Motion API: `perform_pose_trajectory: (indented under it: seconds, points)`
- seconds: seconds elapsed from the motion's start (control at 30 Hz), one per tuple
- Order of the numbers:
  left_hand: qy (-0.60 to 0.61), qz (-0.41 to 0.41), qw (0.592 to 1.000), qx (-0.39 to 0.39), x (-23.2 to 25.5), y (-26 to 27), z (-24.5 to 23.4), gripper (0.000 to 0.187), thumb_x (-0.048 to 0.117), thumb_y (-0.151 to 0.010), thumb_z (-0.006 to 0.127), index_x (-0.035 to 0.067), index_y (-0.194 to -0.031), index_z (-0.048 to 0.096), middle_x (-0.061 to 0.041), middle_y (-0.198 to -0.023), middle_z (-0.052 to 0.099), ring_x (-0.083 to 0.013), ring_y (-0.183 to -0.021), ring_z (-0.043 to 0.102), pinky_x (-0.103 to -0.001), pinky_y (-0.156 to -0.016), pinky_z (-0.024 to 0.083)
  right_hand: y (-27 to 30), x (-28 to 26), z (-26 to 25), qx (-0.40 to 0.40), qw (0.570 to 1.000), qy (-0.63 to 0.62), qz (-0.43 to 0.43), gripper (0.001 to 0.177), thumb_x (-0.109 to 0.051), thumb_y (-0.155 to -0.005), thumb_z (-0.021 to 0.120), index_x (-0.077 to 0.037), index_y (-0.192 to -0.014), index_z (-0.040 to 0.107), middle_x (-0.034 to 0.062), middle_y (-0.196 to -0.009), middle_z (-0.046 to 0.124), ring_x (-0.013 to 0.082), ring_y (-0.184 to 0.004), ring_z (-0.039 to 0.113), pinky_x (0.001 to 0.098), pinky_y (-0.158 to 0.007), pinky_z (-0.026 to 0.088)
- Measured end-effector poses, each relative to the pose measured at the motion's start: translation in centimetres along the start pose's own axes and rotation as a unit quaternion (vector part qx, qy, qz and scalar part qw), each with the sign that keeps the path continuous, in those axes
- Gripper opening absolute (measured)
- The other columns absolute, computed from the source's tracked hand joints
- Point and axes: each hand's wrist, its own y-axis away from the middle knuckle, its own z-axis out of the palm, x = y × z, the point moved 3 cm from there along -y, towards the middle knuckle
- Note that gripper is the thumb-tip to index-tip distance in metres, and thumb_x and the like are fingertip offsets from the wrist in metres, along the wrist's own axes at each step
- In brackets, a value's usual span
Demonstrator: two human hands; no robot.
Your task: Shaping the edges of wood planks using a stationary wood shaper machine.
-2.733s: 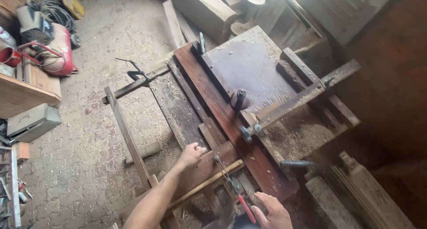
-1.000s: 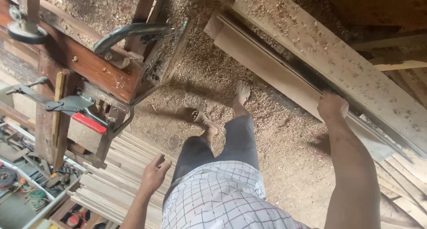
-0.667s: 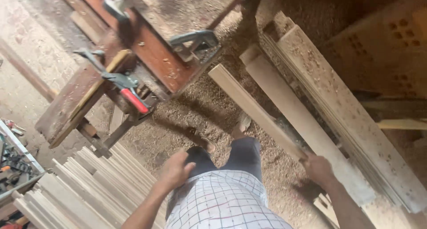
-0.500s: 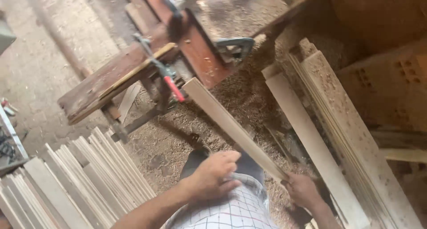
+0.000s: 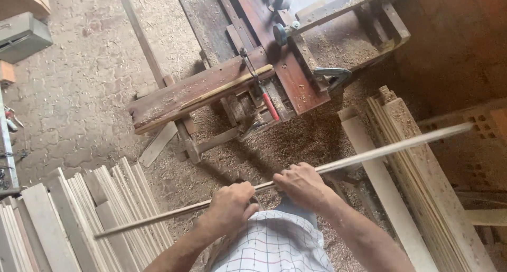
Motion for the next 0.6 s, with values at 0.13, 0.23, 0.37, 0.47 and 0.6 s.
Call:
perform_pose_trajectory:
  seconds: [0.13,0.23,0.37,0.47,0.6]
  points:
    - [0.134,0.102,0.952,0.255,-7.2,9.4,-2.4,0.036,0.035,-0.093,0.069,0.002,-0.102,0.061,-0.027,-0.121,0.067,-0.0390,-0.117,0.066,-0.046,-0.100,0.054,-2.1,-0.2,-6.4,0.155,0.977,0.128,-0.068,0.016,-0.027,-0.093,0.064,-0.014,-0.102,0.067,0.0039,-0.088,0.072,0.0162,-0.073,0.069,0.0341,-0.067,0.058]
    - [0.101,0.039,0.923,0.370,-8.8,20.2,-5.4,0.035,0.036,-0.094,0.063,0.002,-0.099,0.066,-0.025,-0.113,0.072,-0.0340,-0.110,0.073,-0.045,-0.095,0.060,-3.0,0.0,-13.7,0.293,0.928,0.194,-0.123,0.018,-0.028,-0.088,0.065,-0.016,-0.100,0.068,0.0011,-0.090,0.075,0.0162,-0.080,0.072,0.0351,-0.075,0.060]
    - [0.116,0.082,0.910,0.389,-5.5,25.2,-4.6,0.033,0.037,-0.105,0.058,0.005,-0.107,0.065,-0.016,-0.105,0.077,-0.0247,-0.099,0.078,-0.039,-0.086,0.065,-6.1,-0.8,-22.5,0.321,0.925,0.149,-0.141,0.029,-0.038,-0.093,0.060,-0.015,-0.106,0.072,0.0031,-0.086,0.075,0.0162,-0.070,0.071,0.0325,-0.055,0.058]
    - [0.081,0.164,0.881,0.436,-3.4,24.0,0.1,0.033,0.041,-0.119,0.056,0.012,-0.105,0.061,-0.015,-0.113,0.075,-0.0231,-0.104,0.075,-0.035,-0.087,0.065,-7.1,-4.2,-25.7,0.366,0.918,-0.024,-0.153,0.027,-0.040,-0.098,0.058,-0.019,-0.101,0.075,0.0002,-0.090,0.078,0.0139,-0.072,0.071,0.0326,-0.055,0.055]
    - [0.431,-0.074,0.814,0.384,-15.6,11.4,11.9,0.059,0.055,-0.105,0.037,0.004,-0.097,0.066,-0.021,-0.084,0.064,-0.0296,-0.070,0.061,-0.041,-0.061,0.056,-14.7,-6.2,-18.9,0.221,0.971,-0.083,-0.037,0.036,-0.035,-0.104,0.048,-0.026,-0.133,0.068,0.0040,-0.089,0.078,0.0185,-0.066,0.071,0.0327,-0.060,0.059]
